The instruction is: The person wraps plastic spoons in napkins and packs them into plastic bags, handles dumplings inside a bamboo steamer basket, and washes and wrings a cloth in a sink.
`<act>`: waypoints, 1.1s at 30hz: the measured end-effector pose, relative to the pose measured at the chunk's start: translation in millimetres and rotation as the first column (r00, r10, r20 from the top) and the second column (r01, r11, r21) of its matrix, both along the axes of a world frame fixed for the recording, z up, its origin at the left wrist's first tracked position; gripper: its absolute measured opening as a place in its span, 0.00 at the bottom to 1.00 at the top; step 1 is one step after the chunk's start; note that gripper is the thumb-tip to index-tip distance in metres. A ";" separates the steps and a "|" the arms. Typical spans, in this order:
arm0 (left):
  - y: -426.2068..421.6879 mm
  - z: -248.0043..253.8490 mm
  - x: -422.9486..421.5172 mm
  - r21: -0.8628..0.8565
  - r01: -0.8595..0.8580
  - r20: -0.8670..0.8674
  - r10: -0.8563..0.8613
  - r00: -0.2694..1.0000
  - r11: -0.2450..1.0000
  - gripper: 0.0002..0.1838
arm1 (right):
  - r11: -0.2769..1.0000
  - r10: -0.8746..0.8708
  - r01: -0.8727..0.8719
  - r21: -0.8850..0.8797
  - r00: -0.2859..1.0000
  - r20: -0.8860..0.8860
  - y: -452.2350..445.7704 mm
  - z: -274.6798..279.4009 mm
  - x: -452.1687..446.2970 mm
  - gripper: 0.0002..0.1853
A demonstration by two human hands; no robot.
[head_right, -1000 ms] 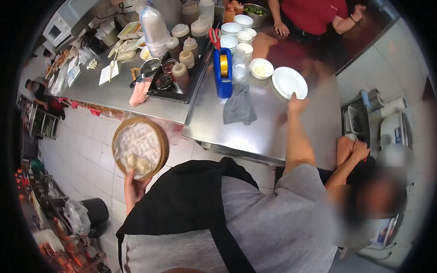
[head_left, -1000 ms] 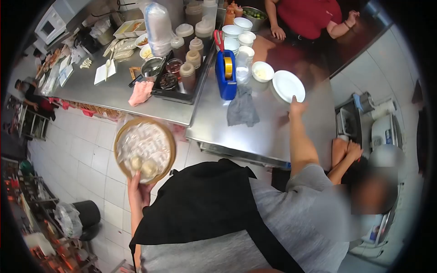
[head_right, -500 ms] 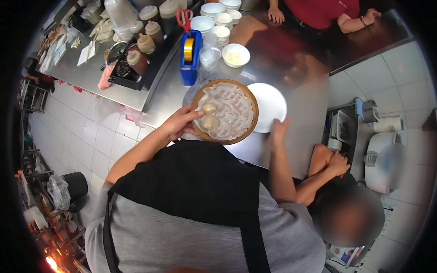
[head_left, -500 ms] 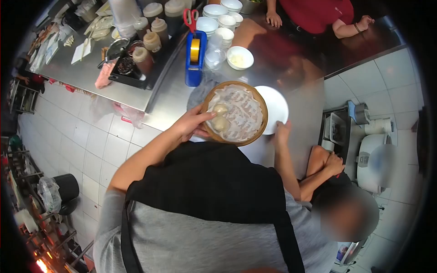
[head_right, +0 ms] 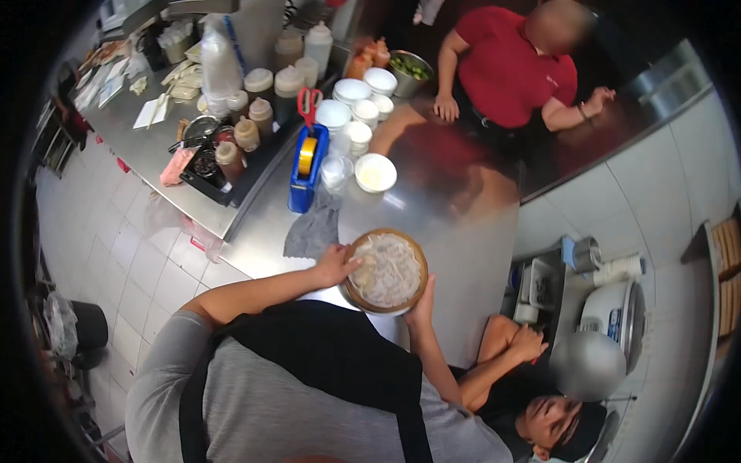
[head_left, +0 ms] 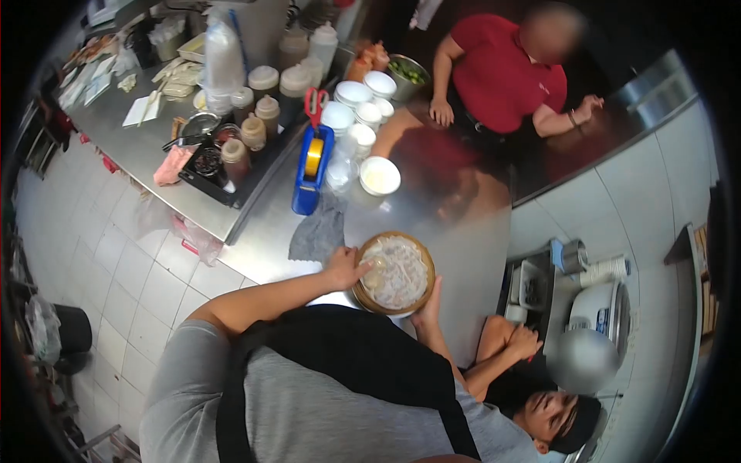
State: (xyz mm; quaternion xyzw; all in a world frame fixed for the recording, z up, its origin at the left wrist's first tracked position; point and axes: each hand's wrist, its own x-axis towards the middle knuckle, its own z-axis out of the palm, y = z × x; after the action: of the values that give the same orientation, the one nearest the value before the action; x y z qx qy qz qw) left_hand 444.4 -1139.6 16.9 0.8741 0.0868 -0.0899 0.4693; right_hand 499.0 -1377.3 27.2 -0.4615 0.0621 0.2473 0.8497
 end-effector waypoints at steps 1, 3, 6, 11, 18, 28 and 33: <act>-2.2 -6.3 2.1 -0.027 -0.029 0.012 0.029 1.000 0.999 0.40 | 0.999 0.023 -0.023 0.030 1.000 -0.007 2.8 8.3 -3.4 0.34; -3.9 -12.7 2.6 -0.030 -0.026 0.044 0.027 0.999 0.999 0.40 | 0.994 0.066 -0.063 0.091 0.997 -0.028 6.4 25.1 -9.7 0.32; -5.8 -10.0 3.5 -0.051 -0.020 0.028 0.022 0.999 0.998 0.42 | 0.996 0.085 -0.085 -0.003 0.991 0.107 5.3 30.4 -11.9 0.31; -8.6 -3.9 1.4 -0.177 -0.001 0.013 0.003 1.000 0.984 0.42 | 0.998 0.012 -0.009 0.059 0.999 -0.053 -12.3 13.8 -12.6 0.30; -20.0 17.1 36.1 -0.258 0.083 0.188 -0.034 0.982 0.963 0.45 | 0.969 -0.106 0.103 0.223 0.994 0.003 -23.3 12.9 -0.8 0.28; 47.5 37.1 -29.7 0.659 0.120 0.371 -0.459 0.807 0.742 0.30 | 0.877 -0.409 0.364 0.314 0.908 0.090 -57.9 3.8 122.8 0.27; 83.1 14.1 -50.1 0.630 0.061 0.342 -0.347 0.873 0.774 0.21 | 0.827 -0.548 0.521 0.210 0.831 0.096 -70.2 3.3 206.3 0.31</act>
State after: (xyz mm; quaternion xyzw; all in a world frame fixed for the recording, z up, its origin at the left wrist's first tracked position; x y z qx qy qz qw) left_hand 394.3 -1056.5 31.1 0.9780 -0.0955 0.0902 0.1618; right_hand 705.3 -1447.4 30.5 -0.3667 0.1022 -0.0324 0.9241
